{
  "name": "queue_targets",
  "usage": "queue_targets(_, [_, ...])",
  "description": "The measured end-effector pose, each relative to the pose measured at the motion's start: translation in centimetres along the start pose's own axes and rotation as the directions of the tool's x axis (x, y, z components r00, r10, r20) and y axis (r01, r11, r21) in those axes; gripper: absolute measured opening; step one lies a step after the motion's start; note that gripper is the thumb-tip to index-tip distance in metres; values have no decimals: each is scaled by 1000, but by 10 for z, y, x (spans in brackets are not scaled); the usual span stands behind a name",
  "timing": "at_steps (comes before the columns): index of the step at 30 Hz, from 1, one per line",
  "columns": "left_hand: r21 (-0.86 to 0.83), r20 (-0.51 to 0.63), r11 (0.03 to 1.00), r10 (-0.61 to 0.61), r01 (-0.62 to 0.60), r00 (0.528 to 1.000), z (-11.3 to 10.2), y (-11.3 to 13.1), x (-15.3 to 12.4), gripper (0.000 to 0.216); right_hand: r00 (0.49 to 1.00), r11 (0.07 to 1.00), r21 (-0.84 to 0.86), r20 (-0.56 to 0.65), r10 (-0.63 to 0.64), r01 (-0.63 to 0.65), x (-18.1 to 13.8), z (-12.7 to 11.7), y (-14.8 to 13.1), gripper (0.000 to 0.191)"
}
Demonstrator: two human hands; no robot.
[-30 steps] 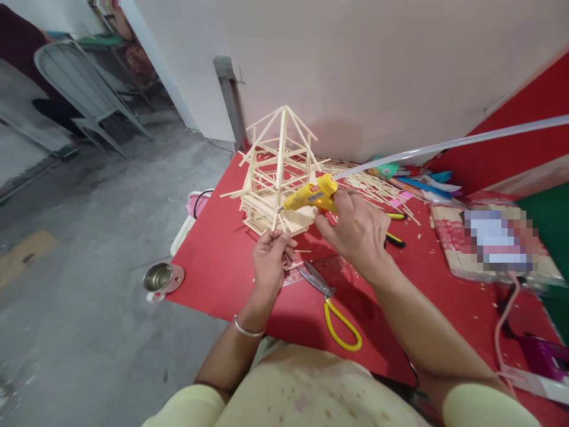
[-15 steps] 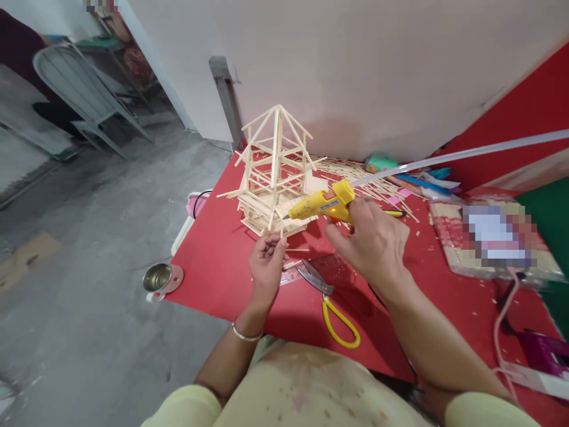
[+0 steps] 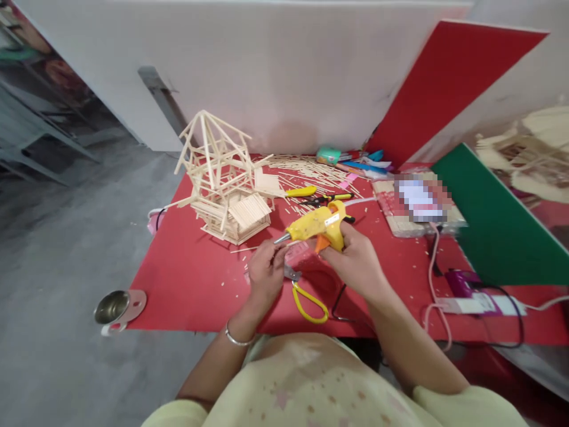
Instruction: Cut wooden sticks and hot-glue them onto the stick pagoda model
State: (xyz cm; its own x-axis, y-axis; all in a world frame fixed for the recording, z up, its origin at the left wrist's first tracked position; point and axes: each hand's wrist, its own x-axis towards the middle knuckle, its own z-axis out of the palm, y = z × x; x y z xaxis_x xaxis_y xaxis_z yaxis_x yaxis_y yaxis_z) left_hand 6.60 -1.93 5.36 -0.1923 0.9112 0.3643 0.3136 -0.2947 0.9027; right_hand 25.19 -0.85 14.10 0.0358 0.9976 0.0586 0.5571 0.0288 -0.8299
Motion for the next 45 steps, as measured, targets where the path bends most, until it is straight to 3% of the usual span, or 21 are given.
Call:
queue_targets(8, [117, 148, 971, 189, -207, 971, 3, 18, -3, 16, 992, 940, 325, 99, 75, -104, -3, -10, 9, 29])
queue_targets(16, [117, 186, 965, 213, -237, 959, -1, 18, -5, 13, 991, 926, 364, 122, 56, -97, -4, -7, 17, 30])
queue_targets(19, [104, 196, 972, 189, -212, 962, 0, 19, -5, 13, 994, 951, 303, 105, 24, -55, -3, -4, 22, 26])
queue_targets(22, [17, 176, 998, 50, -53, 983, 4, 21, -6, 13, 998, 986, 165, 68, 3, -14, -7, -6, 20, 17])
queue_targets(26, [-256, 141, 920, -269, 297, 953, 7, 17, -8, 16, 968, 969, -245, -237, -80, 20, -24, -24, 10, 14])
queue_targets(28, [-359, 133, 852, -357, 381, 925, 6, 12, -8, 21, 935, 934, -358, -328, -136, 10, -34, -35, 14, 15])
queue_targets(32, [-422, 120, 814, -385, 398, 915, 2, -2, -10, 27, 922, 885, -462, -364, -131, -56, -46, -42, 58, 12])
queue_targets(36, [-427, 137, 790, -425, 440, 895, 2, -12, -11, 27, 960, 885, -437, -278, 40, -163, -40, -32, 131, 20])
queue_targets(39, [-438, 134, 776, -444, 454, 886, 5, -16, -11, 38, 967, 836, -492, -199, 161, -241, -29, -26, 167, 26])
queue_targets(42, [-437, 125, 786, -428, 437, 895, 4, -19, -12, 35, 967, 781, -573, -202, 157, -246, -23, -27, 169, 36])
queue_targets(45, [-423, 125, 804, -406, 419, 905, 1, -19, -13, 32, 965, 687, -702, -263, -2, -190, -27, -27, 145, 46])
